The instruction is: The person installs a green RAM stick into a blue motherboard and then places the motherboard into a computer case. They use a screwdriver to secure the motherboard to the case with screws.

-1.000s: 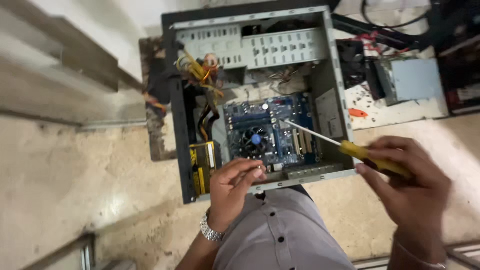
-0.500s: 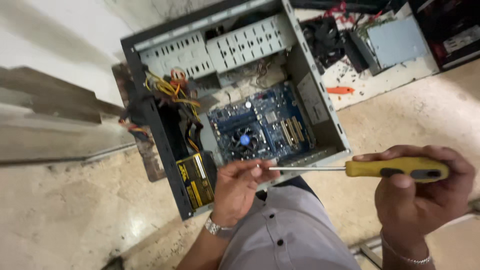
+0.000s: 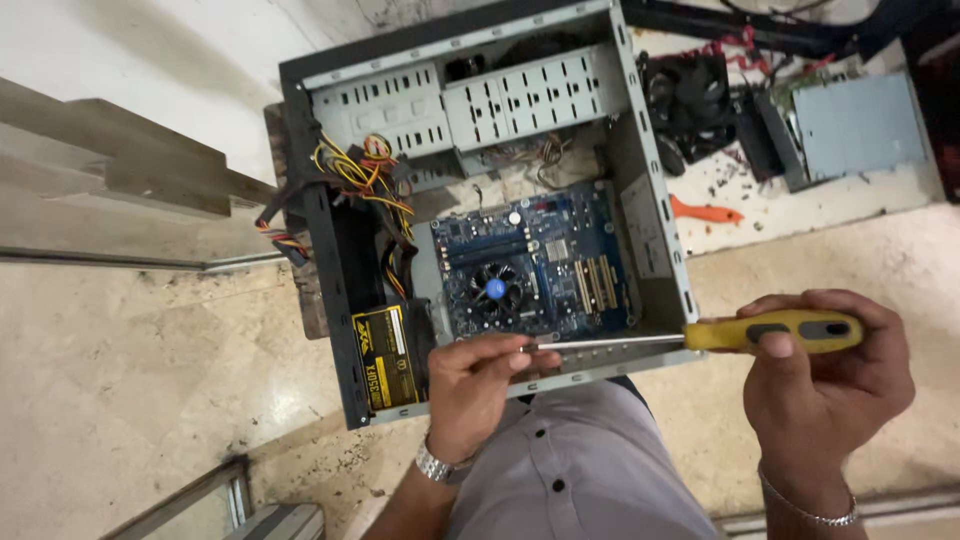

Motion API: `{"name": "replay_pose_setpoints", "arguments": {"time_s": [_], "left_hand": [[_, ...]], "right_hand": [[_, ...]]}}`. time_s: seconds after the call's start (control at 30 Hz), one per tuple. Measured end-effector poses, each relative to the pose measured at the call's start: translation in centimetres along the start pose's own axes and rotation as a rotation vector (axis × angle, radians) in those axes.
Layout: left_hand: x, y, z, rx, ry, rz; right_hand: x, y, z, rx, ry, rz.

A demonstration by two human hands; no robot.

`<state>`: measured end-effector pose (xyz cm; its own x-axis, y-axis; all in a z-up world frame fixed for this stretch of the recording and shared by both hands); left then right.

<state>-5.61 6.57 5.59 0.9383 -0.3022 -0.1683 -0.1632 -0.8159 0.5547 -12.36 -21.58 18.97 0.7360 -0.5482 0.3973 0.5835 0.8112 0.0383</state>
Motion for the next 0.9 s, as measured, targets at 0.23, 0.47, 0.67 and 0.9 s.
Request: {"name": "replay_pose_setpoints", "arguments": {"time_s": [0.23,0.47,0.67,0.9], "left_hand": [[0.7,2.7,-4.0,0.438,0.39,-0.043],[1.7,7.5,-4.7,0.761,0.52,0.012],[2.3,8.7,-4.9,0.862,0.569,-0.032],[1.9,7.1,-5.8,0.926,0.597,-0.026]], "right_hand": [[3.8,-1.6,-6.8,0.099,0.533,-0.009],[4.1,-3.5,-16.4,0.415,0.929,0.055],[2.4,-2.5,-18.6,0.683,1.041,-0.023],[2.7,-0.5,-18.2,0.706,1.013,0.047]]}}
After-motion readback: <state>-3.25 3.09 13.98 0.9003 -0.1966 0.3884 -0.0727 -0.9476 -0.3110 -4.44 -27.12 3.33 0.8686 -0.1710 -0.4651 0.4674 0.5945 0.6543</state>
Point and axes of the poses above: each hand's wrist, its own x-axis towards the middle knuckle, its own y-axis out of the palm, z = x × y, the point moved 8 cm from there along x, towards the middle knuckle, and after that the axes turned 14 degrees about x, right-handed, at the moved point
